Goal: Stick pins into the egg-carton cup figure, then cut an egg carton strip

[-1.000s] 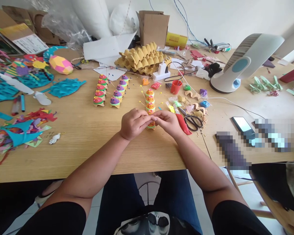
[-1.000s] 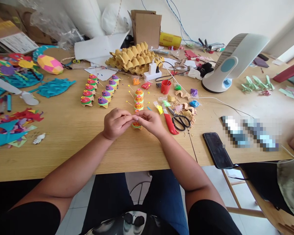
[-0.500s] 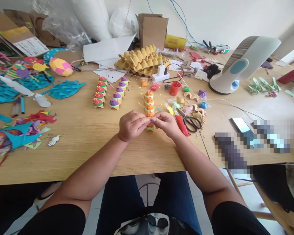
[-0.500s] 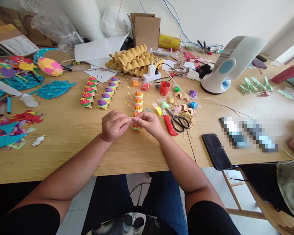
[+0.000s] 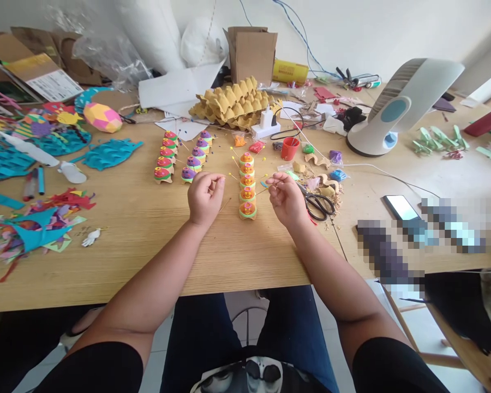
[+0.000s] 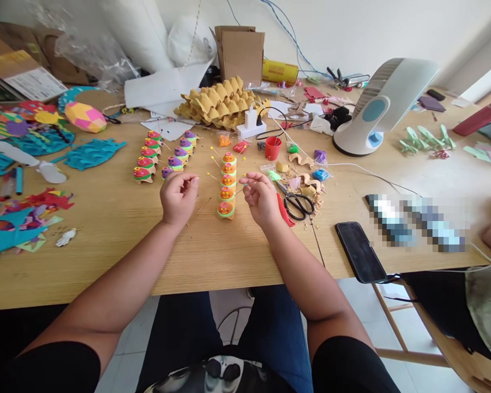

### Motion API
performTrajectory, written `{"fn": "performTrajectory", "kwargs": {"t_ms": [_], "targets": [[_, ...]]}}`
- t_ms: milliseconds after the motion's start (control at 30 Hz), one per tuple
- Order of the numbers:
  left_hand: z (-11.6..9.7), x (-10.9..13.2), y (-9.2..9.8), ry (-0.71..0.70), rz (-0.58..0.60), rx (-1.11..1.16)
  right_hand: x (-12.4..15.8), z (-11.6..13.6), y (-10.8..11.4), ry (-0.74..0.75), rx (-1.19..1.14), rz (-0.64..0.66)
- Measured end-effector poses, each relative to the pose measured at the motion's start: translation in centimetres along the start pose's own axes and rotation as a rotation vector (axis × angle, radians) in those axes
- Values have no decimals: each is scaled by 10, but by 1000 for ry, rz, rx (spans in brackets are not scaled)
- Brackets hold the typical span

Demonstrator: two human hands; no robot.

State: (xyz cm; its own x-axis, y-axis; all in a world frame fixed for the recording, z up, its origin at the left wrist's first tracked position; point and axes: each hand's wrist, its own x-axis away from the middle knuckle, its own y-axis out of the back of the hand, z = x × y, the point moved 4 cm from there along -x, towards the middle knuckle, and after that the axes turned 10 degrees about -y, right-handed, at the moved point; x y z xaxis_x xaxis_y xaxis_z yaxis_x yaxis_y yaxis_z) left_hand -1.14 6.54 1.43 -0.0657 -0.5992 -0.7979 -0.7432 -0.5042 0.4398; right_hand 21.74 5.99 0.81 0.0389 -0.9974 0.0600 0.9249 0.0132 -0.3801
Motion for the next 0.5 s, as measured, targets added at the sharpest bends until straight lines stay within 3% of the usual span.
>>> {"fn": "performTrajectory", "kwargs": {"t_ms": [367,500], "targets": [[17,3,-9,154,40,195,-2,2,8,-43,-145,-69],[26,9,-17,302,6,370,-1,-2,9,63,-20,-140]]}}
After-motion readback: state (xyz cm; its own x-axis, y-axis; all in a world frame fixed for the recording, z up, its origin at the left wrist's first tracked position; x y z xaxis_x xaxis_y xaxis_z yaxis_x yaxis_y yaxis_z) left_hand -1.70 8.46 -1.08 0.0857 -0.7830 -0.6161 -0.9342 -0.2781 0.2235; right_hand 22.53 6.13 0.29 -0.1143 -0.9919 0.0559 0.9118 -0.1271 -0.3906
